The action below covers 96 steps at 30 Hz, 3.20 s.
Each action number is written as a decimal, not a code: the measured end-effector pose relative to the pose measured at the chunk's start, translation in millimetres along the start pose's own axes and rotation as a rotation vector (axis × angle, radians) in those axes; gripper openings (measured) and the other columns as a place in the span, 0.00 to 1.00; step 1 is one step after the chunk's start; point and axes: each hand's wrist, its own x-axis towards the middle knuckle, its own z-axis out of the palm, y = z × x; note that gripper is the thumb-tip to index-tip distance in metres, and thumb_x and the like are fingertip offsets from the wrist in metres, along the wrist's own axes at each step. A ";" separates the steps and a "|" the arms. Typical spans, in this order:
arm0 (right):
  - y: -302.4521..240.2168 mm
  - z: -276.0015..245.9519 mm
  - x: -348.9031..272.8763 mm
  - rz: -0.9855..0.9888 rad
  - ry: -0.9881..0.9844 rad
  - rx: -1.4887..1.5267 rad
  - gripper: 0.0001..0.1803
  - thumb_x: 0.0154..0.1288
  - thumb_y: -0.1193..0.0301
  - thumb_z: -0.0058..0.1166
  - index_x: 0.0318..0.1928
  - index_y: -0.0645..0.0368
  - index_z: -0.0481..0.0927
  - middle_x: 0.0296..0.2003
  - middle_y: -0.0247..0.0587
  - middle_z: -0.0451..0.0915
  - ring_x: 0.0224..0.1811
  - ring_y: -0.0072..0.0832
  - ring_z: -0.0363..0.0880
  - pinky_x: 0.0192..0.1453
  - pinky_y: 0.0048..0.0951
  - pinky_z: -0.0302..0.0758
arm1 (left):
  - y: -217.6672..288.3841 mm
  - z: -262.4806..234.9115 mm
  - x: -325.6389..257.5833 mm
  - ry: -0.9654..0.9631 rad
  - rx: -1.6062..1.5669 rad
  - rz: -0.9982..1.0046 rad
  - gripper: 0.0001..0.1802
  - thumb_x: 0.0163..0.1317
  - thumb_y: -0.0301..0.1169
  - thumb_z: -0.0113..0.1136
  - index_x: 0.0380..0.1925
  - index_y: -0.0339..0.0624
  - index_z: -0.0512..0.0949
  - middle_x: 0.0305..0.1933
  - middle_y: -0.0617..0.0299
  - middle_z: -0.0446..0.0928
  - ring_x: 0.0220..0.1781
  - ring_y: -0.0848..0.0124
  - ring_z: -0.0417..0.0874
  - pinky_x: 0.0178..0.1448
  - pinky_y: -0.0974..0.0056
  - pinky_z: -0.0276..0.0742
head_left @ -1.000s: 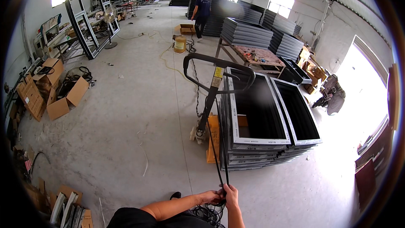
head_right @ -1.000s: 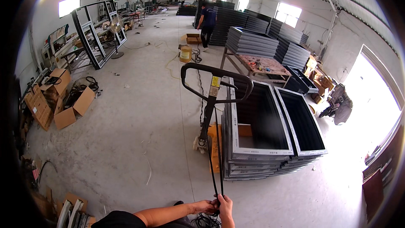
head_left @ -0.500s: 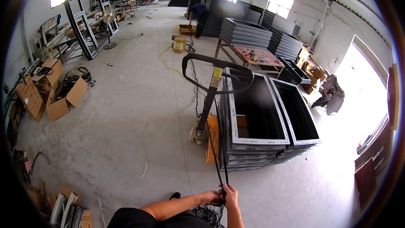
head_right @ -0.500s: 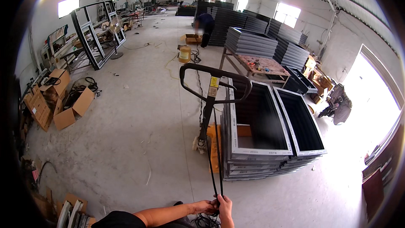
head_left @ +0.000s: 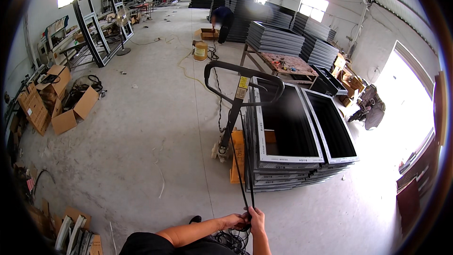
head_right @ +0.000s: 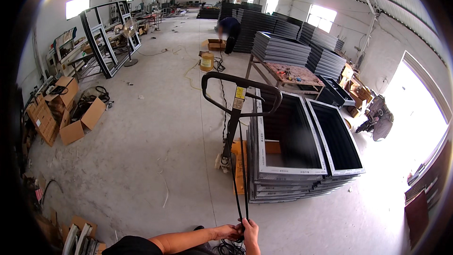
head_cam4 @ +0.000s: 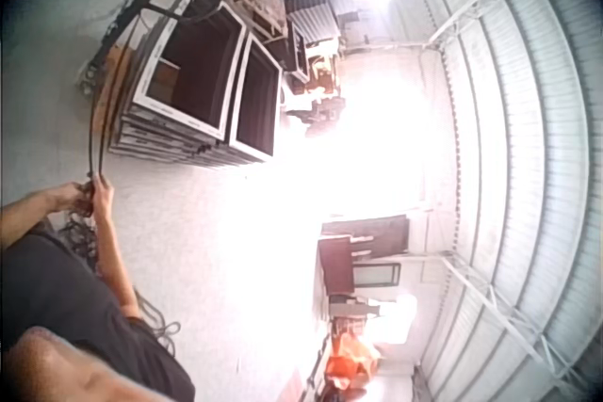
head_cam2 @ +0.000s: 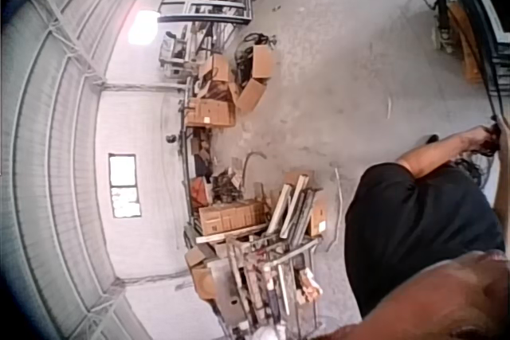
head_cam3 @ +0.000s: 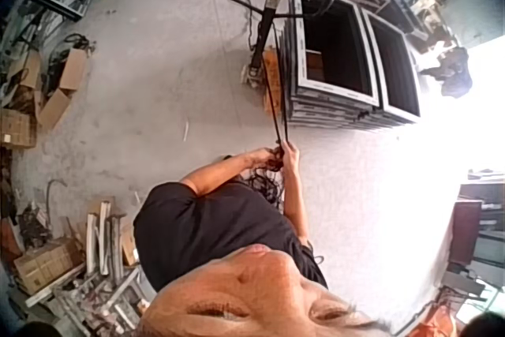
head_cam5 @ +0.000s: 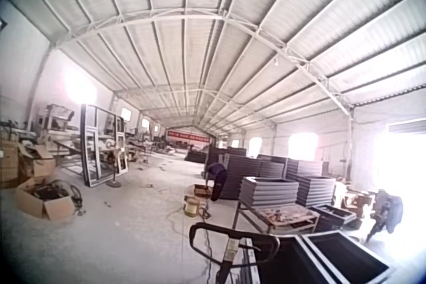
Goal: The person gathers a long black cable from the floor and winds it into a coil by hand while walking through a workshop, assisted by another person who holds part of the cable.
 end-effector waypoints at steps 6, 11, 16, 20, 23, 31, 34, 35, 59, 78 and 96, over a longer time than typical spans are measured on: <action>0.3 2.0 -2.3 0.002 0.000 -0.001 0.14 0.66 0.66 0.44 0.35 0.67 0.75 0.18 0.39 0.76 0.14 0.18 0.66 0.18 0.18 0.61 | -1.5 0.7 -2.0 0.020 -0.012 0.005 0.03 0.59 0.32 0.51 0.29 0.50 0.69 0.19 0.74 0.60 0.20 0.80 0.61 0.26 0.74 0.55; 0.1 4.5 -3.3 -0.009 -0.011 0.018 0.13 0.65 0.67 0.45 0.34 0.67 0.75 0.18 0.40 0.76 0.14 0.18 0.66 0.18 0.18 0.61 | 1.6 2.4 -8.5 0.026 0.001 -0.008 0.03 0.59 0.32 0.52 0.29 0.50 0.68 0.18 0.74 0.60 0.20 0.80 0.61 0.27 0.75 0.57; -1.1 6.6 -4.2 0.012 -0.013 0.011 0.13 0.65 0.67 0.45 0.35 0.67 0.75 0.18 0.40 0.76 0.14 0.19 0.66 0.18 0.18 0.61 | 3.4 6.2 -15.2 0.039 -0.003 0.002 0.03 0.58 0.32 0.52 0.28 0.49 0.69 0.19 0.74 0.60 0.21 0.81 0.62 0.29 0.75 0.59; 2.3 7.9 -2.6 0.015 -0.031 0.029 0.13 0.66 0.67 0.44 0.35 0.67 0.74 0.19 0.42 0.77 0.14 0.20 0.67 0.18 0.18 0.61 | -5.6 -3.1 -8.9 0.053 -0.033 0.021 0.03 0.58 0.32 0.52 0.28 0.48 0.70 0.18 0.74 0.61 0.21 0.81 0.62 0.29 0.75 0.59; 6.1 8.0 -0.4 0.028 -0.017 0.027 0.13 0.66 0.67 0.44 0.35 0.67 0.74 0.20 0.44 0.78 0.15 0.21 0.69 0.19 0.18 0.64 | -15.5 -22.6 3.2 -0.127 -0.120 0.028 0.02 0.60 0.31 0.49 0.30 0.47 0.71 0.20 0.74 0.63 0.22 0.80 0.65 0.30 0.74 0.61; 4.5 -0.6 -28.0 0.077 -0.051 0.079 0.15 0.67 0.67 0.41 0.39 0.71 0.72 0.25 0.52 0.79 0.20 0.32 0.77 0.22 0.23 0.71 | 54.8 -61.8 20.7 0.098 -0.295 0.257 0.19 0.65 0.47 0.41 0.35 0.46 0.75 0.37 0.62 0.80 0.38 0.71 0.80 0.44 0.66 0.75; 5.0 -3.8 -46.5 0.081 -0.059 0.060 0.16 0.67 0.67 0.40 0.39 0.72 0.71 0.29 0.56 0.79 0.27 0.37 0.80 0.30 0.28 0.77 | 111.9 -64.2 24.0 0.108 -0.386 0.399 0.21 0.64 0.49 0.42 0.36 0.43 0.74 0.33 0.62 0.79 0.36 0.70 0.80 0.43 0.64 0.76; 5.4 -6.4 -51.9 0.067 -0.036 0.061 0.16 0.67 0.67 0.40 0.39 0.73 0.71 0.30 0.57 0.79 0.29 0.38 0.80 0.32 0.29 0.78 | 125.3 -67.6 25.1 0.113 -0.393 0.424 0.21 0.65 0.48 0.43 0.34 0.42 0.74 0.28 0.65 0.76 0.32 0.70 0.78 0.40 0.64 0.76; -92.4 -430.9 -268.9 -0.508 1.159 0.079 0.18 0.62 0.53 0.49 0.30 0.54 0.69 0.09 0.22 0.52 0.07 0.11 0.47 0.07 0.15 0.43 | 57.7 -342.5 -333.1 1.320 -0.495 0.871 0.17 0.63 0.46 0.46 0.18 0.52 0.63 0.11 0.75 0.48 0.09 0.81 0.45 0.12 0.73 0.40; -76.8 -497.6 -303.7 -0.590 1.113 0.024 0.19 0.62 0.53 0.49 0.30 0.57 0.71 0.09 0.22 0.53 0.06 0.11 0.48 0.07 0.16 0.43 | -386.6 -198.1 -617.7 1.966 -0.963 1.022 0.19 0.64 0.45 0.41 0.18 0.50 0.57 0.15 0.71 0.47 0.12 0.75 0.42 0.16 0.68 0.39; -23.9 -434.0 -420.9 -0.467 0.667 -0.120 0.18 0.62 0.54 0.50 0.31 0.57 0.71 0.10 0.21 0.50 0.08 0.11 0.45 0.09 0.16 0.41 | -766.1 -16.4 -726.3 1.854 -0.983 1.183 0.11 0.60 0.43 0.49 0.23 0.53 0.66 0.19 0.73 0.56 0.14 0.78 0.53 0.14 0.72 0.46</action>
